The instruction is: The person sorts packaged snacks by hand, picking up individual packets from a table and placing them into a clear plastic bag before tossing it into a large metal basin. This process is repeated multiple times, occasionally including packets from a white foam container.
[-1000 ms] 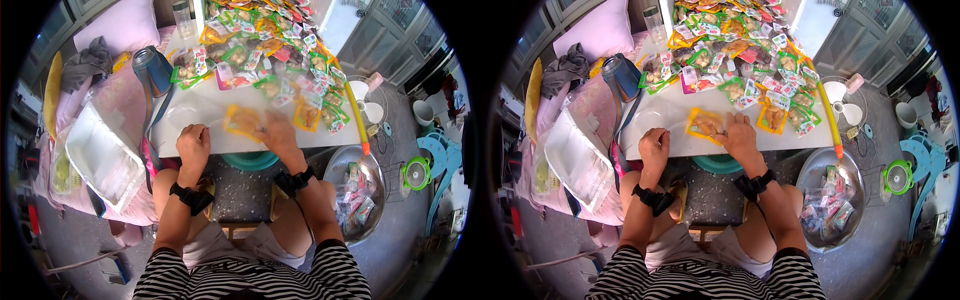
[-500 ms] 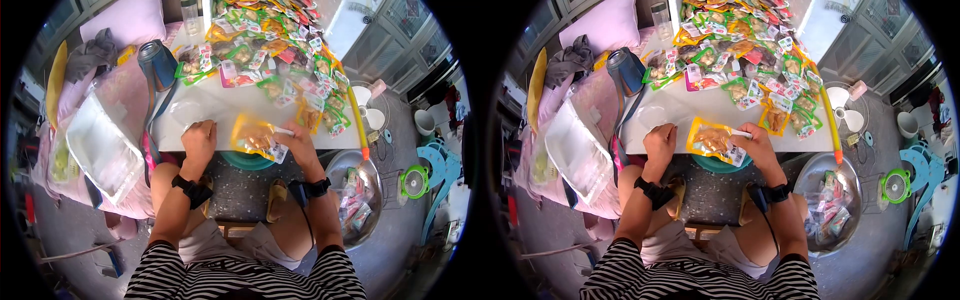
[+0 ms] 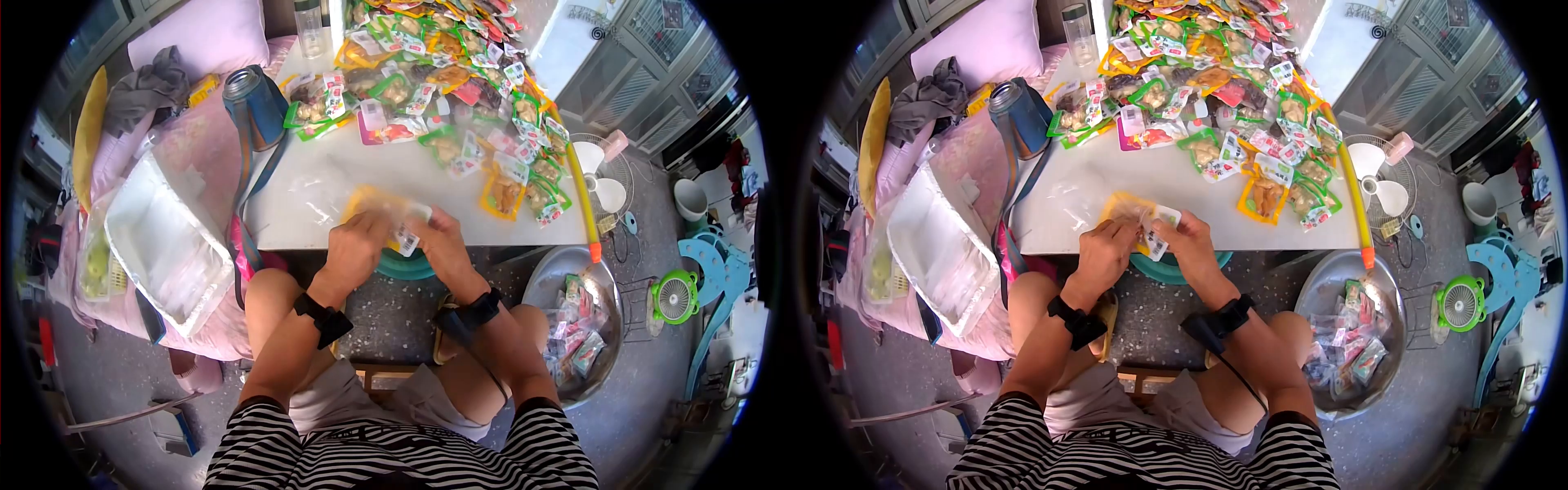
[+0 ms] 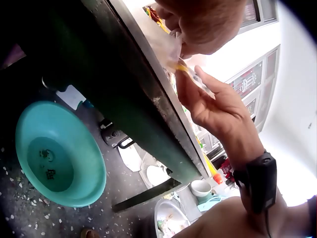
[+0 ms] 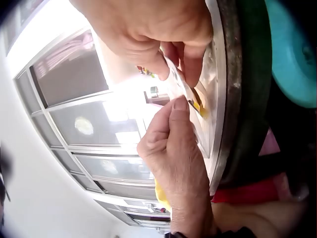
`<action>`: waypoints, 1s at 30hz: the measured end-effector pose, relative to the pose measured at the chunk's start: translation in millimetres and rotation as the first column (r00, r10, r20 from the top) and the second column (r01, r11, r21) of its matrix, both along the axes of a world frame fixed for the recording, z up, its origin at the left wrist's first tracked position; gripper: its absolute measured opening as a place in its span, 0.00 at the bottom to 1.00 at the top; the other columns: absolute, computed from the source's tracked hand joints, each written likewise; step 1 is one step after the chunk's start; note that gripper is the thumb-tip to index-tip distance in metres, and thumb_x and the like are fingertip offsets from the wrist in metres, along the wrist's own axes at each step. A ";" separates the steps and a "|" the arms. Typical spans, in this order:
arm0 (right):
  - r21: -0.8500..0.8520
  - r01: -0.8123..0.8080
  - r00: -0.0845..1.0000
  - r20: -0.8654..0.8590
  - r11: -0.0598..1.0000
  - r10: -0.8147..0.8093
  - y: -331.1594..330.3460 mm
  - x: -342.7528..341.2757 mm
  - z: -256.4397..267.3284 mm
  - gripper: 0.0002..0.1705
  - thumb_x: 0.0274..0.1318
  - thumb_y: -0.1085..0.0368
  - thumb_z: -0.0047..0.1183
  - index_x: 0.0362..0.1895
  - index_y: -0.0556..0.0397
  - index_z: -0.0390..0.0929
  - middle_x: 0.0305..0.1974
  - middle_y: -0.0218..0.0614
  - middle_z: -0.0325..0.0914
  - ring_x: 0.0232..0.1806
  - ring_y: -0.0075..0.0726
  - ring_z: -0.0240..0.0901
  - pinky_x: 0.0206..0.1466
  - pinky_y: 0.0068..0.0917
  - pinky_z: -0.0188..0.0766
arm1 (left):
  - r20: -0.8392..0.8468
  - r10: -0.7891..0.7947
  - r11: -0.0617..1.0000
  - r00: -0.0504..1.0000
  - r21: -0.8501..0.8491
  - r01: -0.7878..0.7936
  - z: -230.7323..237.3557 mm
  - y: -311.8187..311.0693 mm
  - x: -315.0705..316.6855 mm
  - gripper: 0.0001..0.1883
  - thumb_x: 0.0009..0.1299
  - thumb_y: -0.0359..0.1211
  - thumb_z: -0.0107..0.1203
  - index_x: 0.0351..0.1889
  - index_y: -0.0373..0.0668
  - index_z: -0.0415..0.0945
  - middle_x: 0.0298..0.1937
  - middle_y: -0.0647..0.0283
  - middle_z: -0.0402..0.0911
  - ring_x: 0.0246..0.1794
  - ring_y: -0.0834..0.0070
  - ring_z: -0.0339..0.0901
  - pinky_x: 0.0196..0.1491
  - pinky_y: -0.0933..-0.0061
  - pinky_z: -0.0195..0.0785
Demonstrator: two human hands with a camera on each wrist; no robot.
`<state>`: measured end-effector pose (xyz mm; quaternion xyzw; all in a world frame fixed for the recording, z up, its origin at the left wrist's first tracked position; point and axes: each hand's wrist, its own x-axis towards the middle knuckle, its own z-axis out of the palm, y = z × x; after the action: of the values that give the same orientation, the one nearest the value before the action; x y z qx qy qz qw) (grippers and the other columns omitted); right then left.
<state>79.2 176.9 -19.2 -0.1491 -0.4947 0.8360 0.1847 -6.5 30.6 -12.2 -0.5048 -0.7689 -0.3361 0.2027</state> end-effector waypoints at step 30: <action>-0.069 -0.348 0.918 0.176 0.935 0.355 -11.6 -0.2 8.2 0.15 0.64 0.71 0.42 0.53 0.60 0.74 0.50 0.39 0.77 0.47 0.31 0.76 0.42 0.27 0.77 | 0.156 0.171 0.980 0.973 -0.125 -0.153 4.5 -14.0 6.3 0.20 0.54 0.20 0.54 0.47 0.33 0.76 0.33 0.52 0.76 0.34 0.53 0.75 0.35 0.56 0.71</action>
<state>79.0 165.2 -11.0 -0.1384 -0.5134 0.8467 -0.0181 -0.2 16.6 -7.7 -0.4212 -0.8393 -0.3157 0.1362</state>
